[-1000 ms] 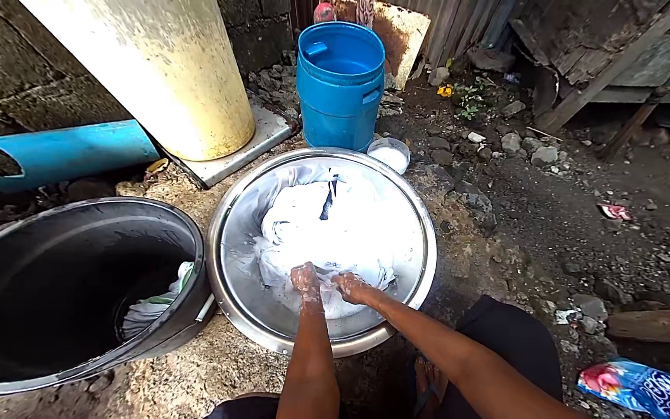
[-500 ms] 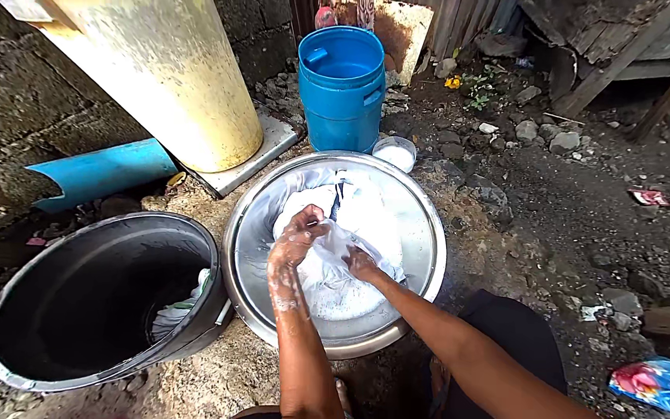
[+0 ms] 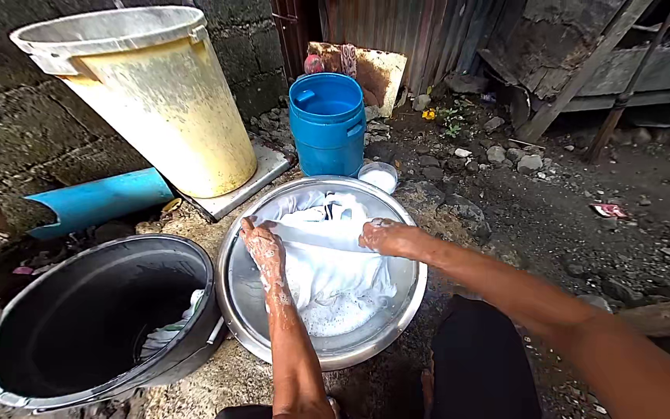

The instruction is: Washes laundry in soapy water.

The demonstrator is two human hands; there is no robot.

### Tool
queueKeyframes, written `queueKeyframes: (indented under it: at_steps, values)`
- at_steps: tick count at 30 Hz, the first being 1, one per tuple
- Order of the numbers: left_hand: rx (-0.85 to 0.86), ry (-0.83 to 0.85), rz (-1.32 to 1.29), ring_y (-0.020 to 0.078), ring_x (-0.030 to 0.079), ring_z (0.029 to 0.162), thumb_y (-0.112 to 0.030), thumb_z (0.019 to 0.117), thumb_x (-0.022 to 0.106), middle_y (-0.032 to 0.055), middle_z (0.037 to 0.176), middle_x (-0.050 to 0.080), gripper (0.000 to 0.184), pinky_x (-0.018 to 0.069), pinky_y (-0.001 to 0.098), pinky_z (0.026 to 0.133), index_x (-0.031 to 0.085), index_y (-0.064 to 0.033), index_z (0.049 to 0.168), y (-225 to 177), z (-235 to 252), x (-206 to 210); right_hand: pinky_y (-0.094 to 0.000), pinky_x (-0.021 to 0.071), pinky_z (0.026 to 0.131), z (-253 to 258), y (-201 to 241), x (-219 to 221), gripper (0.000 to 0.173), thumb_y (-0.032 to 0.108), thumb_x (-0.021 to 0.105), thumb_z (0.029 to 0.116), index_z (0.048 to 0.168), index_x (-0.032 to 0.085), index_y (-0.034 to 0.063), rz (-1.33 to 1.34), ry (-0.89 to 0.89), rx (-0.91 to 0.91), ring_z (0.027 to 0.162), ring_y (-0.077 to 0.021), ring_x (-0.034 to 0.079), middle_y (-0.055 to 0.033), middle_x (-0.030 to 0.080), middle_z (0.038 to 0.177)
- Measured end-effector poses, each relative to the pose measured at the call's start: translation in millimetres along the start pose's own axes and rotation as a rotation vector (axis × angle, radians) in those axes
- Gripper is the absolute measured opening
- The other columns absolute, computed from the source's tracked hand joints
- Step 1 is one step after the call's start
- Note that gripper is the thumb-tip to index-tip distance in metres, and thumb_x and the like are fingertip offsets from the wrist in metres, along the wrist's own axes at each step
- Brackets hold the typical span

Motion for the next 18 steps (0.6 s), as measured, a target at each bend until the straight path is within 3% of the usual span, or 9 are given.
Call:
queueKeyframes:
  at_steps: [2, 4, 6, 9, 10, 13, 15, 18]
  values:
    - [0.079, -0.07, -0.012, 0.0478, 0.054, 0.124, 0.008, 0.0887, 0.059, 0.0284, 0.141, 0.05, 0.02, 0.0472, 0.0629, 0.1, 0.07, 0.0027, 0.104, -15, 2, -16, -0.0585, 0.0478, 0.1, -10, -3, -13, 0.023, 0.011, 0.053, 0.1051, 0.112, 0.07, -0.0044, -0.075, -0.074, -0.087, 0.116, -0.0432, 0.062, -0.0261, 0.067, 0.114]
    - [0.15, -0.104, -0.01, 0.0492, 0.059, 0.116, 0.007, 0.0912, 0.055, 0.0311, 0.132, 0.054, 0.019, 0.0498, 0.0639, 0.094, 0.066, 0.0059, 0.107, -36, 8, -39, -0.0574, 0.0502, 0.094, -17, -7, -22, 0.02, 0.006, 0.056, 0.1021, 0.102, 0.073, -0.0031, -0.219, -0.214, -0.217, 0.104, -0.043, 0.066, -0.024, 0.07, 0.1]
    - [0.223, -0.098, -0.001, 0.05, 0.059, 0.113, 0.006, 0.0951, 0.05, 0.0313, 0.124, 0.058, 0.019, 0.0481, 0.0645, 0.094, 0.066, 0.0074, 0.105, -56, 16, -64, -0.0597, 0.051, 0.089, -16, -12, -36, 0.018, 0.003, 0.056, 0.1013, 0.103, 0.072, -0.0034, -0.304, -0.295, -0.236, 0.101, -0.0455, 0.067, -0.0255, 0.069, 0.098]
    - [0.285, -0.044, 0.073, 0.0468, 0.056, 0.12, 0.0, 0.0998, 0.047, 0.027, 0.124, 0.06, 0.02, 0.0442, 0.0594, 0.102, 0.066, 0.0057, 0.102, -86, 35, -103, -0.0653, 0.0504, 0.092, -6, -19, -76, 0.028, 0.015, 0.057, 0.1042, 0.127, 0.07, 0.0055, -0.243, -0.469, -0.037, 0.109, -0.0493, 0.064, -0.0286, 0.068, 0.113]
    - [0.288, -0.063, 0.076, 0.0508, 0.056, 0.119, 0.0, 0.0985, 0.05, 0.0306, 0.121, 0.062, 0.02, 0.0432, 0.063, 0.101, 0.068, 0.0093, 0.101, -96, 51, -110, -0.0658, 0.0506, 0.091, -6, -20, -93, 0.03, 0.021, 0.057, 0.1048, 0.129, 0.069, 0.0075, -0.243, -0.538, -0.003, 0.109, -0.0497, 0.064, -0.0287, 0.068, 0.115]
    - [0.286, -0.067, 0.167, 0.0571, 0.052, 0.122, -0.003, 0.1002, 0.049, 0.0377, 0.123, 0.058, 0.024, 0.0398, 0.0681, 0.103, 0.065, 0.0141, 0.106, -122, 84, -144, -0.0662, 0.0505, 0.086, -15, -5, -142, 0.032, 0.027, 0.06, 0.1033, 0.118, 0.07, 0.0008, -0.302, -0.683, 0.056, 0.109, -0.0511, 0.064, -0.0305, 0.067, 0.113]
    - [0.347, -0.069, 0.217, 0.0594, 0.05, 0.125, -0.003, 0.0999, 0.049, 0.0405, 0.129, 0.055, 0.026, 0.0373, 0.0692, 0.105, 0.063, 0.0152, 0.111, -136, 99, -169, -0.0658, 0.0466, 0.095, -25, 13, -168, 0.034, 0.022, 0.061, 0.1025, 0.121, 0.066, -0.0061, -0.305, -0.672, 0.11, 0.121, -0.0513, 0.058, -0.0327, 0.062, 0.125]
    - [0.459, -0.086, 0.229, 0.0598, 0.05, 0.124, 0.001, 0.0968, 0.049, 0.042, 0.132, 0.051, 0.026, 0.0375, 0.071, 0.103, 0.059, 0.0164, 0.116, -161, 121, -200, -0.0662, 0.0373, 0.109, -31, 36, -212, 0.05, 0.015, 0.065, 0.0994, 0.14, 0.051, -0.0106, -0.292, -0.654, 0.191, 0.139, -0.0513, 0.044, -0.0342, 0.049, 0.144]
Point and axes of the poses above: each hand's wrist, its own z-axis towards the middle knuckle, its own x-axis out of the palm, y = z × x, the point moved 1 cm from there along z, towards the middle knuckle
